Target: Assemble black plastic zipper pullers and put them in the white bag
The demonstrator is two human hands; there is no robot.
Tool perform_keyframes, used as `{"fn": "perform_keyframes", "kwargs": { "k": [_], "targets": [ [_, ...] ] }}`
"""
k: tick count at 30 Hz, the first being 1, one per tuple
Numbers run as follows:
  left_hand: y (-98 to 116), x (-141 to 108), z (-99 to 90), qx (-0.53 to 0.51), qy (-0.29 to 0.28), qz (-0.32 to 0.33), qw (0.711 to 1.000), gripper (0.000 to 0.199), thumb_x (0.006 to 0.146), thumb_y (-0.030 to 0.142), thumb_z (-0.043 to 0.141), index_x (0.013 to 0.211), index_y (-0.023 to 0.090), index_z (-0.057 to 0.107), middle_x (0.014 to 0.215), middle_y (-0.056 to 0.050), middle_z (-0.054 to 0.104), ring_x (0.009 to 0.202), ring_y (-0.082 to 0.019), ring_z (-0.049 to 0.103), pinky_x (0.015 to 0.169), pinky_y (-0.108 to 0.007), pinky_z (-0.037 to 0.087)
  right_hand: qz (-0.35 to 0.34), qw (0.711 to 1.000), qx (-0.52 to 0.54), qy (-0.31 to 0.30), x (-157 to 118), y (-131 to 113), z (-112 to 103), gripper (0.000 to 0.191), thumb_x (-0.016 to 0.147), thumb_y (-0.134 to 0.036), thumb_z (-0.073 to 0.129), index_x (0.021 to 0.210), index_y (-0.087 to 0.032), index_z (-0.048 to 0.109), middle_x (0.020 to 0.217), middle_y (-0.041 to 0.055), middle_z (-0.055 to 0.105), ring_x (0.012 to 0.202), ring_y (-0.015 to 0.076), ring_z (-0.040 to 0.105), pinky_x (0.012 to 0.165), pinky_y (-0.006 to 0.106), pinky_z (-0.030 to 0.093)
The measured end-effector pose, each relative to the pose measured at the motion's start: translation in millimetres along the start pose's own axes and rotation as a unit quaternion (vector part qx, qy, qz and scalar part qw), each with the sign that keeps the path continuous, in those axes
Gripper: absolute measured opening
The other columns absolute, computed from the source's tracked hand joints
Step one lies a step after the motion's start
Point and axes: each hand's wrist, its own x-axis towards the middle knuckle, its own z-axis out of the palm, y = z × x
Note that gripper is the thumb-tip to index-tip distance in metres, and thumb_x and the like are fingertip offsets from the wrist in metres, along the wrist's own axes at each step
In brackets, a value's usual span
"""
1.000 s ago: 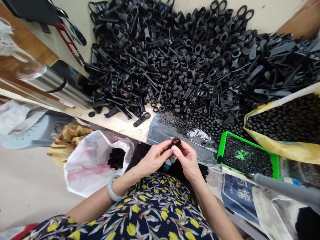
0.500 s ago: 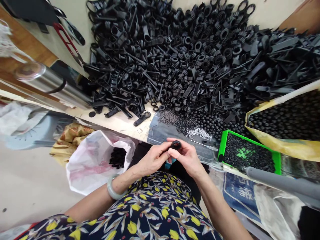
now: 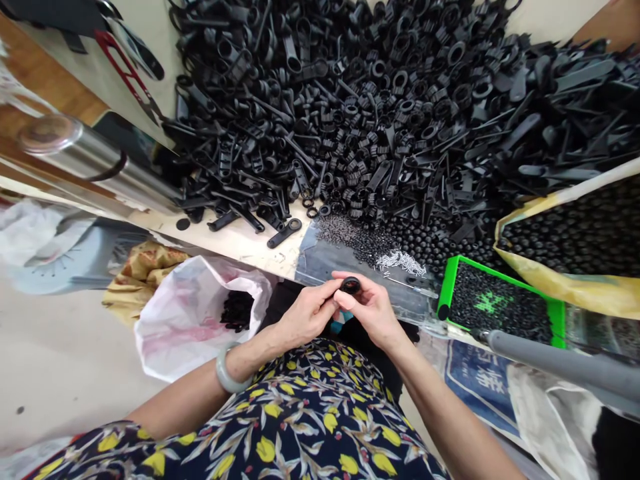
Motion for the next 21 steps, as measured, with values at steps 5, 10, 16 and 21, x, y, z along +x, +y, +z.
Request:
{"fn": "perform_keyframes", "kwargs": {
  "k": [5, 10, 16, 21],
  "targets": [
    [-1, -3, -1.3, 0.007, -0.007, 0.011, 1.000, 0.034, 0.105, 0.031, 0.048, 0.126, 0.015, 0.069, 0.073, 0.000, 0.063, 0.065, -0.013, 0.057, 0.067, -0.024, 0.045, 0.010, 1.000, 0.000, 0.007, -1, 3, -3, 0.044, 0.085, -0.041, 0.081, 0.123, -0.022, 0.074, 0.076, -0.0017, 0.068, 0.065, 0.0139, 0.064, 0.064, 0.027, 0.054],
    [-1, 2, 2.6, -0.156, 0.027, -0.054, 0.986, 0.037, 0.099, 0.039, 0.063, 0.127, 0.016, 0.070, 0.091, -0.005, 0.073, 0.081, -0.016, 0.066, 0.080, -0.027, 0.052, 0.000, 1.000, -0.010, -0.005, 0, 5, -1, 0.056, 0.085, -0.046, 0.081, 0.136, -0.026, 0.067, 0.104, 0.0037, 0.074, 0.087, 0.0177, 0.070, 0.079, 0.031, 0.059],
    [10, 14, 2.1, -0.448, 0.132, -0.129, 0.875, 0.035, 0.090, 0.034, 0.077, 0.121, 0.020, 0.071, 0.125, -0.009, 0.072, 0.114, -0.023, 0.067, 0.103, -0.039, 0.054, -0.120, 0.978, -0.110, 0.130, -9, 8, 7, 0.070, 0.086, -0.042, 0.081, 0.149, -0.034, 0.052, 0.154, 0.0093, 0.047, 0.137, 0.0270, 0.054, 0.111, 0.043, 0.051],
    [15, 13, 0.8, -0.459, 0.159, -0.150, 0.861, 0.047, 0.083, 0.028, 0.083, 0.127, 0.024, 0.070, 0.129, -0.006, 0.068, 0.119, -0.021, 0.063, 0.103, -0.036, 0.054, -0.136, 0.938, -0.284, 0.143, -10, -4, 7, 0.034, 0.087, -0.044, 0.079, 0.115, -0.028, 0.068, 0.114, 0.0062, 0.064, 0.099, 0.0225, 0.062, 0.086, 0.038, 0.054]
  ]
}}
